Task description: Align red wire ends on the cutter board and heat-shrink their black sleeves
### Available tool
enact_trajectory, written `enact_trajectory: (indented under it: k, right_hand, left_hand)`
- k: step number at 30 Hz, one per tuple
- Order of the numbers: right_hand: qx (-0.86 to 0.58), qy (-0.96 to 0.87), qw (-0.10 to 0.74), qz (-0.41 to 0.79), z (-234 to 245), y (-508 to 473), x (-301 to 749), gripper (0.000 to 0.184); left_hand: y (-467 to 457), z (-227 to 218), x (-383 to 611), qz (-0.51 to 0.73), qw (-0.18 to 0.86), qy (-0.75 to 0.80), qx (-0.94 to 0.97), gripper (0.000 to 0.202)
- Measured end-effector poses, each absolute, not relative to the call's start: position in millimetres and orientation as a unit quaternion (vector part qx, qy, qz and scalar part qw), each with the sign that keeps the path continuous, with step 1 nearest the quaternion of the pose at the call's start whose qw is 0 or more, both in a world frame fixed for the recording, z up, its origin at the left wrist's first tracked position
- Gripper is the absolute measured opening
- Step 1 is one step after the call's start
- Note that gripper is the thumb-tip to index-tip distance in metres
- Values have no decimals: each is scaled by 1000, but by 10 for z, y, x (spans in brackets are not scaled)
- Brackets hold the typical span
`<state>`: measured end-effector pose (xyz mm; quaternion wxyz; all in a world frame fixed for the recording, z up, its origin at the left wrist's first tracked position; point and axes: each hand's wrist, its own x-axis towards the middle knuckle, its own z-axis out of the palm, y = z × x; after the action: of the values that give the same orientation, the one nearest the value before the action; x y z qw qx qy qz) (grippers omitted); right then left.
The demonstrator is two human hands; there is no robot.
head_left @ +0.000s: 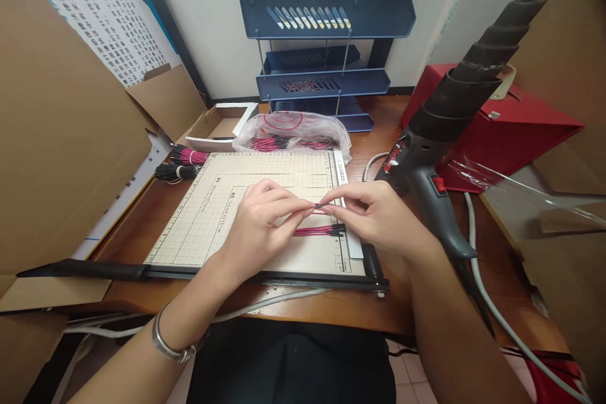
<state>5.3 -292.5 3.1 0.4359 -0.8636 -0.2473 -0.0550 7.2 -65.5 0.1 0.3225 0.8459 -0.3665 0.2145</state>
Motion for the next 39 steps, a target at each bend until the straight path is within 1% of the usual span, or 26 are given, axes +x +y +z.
enact_trajectory:
  k: [6, 12, 17, 24, 28, 31, 36, 39]
  right_hand:
    - [-866, -243, 433, -56, 37, -2945, 56, 17]
    - [-863, -250, 436, -57, 28, -2943, 52, 20]
    - [-864, -252, 433, -47, 37, -2921, 35, 17]
    - [-855, -253, 451, -43, 57, -2894, 23, 14]
    - [-852, -256, 454, -47, 50, -2891, 30, 15]
    - [-853, -255, 452, -57, 49, -2895, 30, 17]
    - [-857, -252, 445, -68, 61, -2901, 17, 17]
    - [-852, -254, 455, -57, 63, -2895, 5, 17]
  left_hand:
    - [-673, 16, 37, 216, 327, -361, 846, 10]
    - [-685, 18, 30, 184, 330, -355, 855, 12]
    - [-679, 24, 21, 164, 353, -342, 855, 11]
    - [-677, 33, 5, 172, 380, -346, 841, 10]
    - [-675, 4, -1, 175, 384, -340, 840, 10]
    - [-671, -24, -15, 163, 409, -313, 841, 9]
    - [-653, -19, -72, 148, 420, -296, 845, 15]
    - [-646, -7, -101, 159, 431, -285, 841, 12]
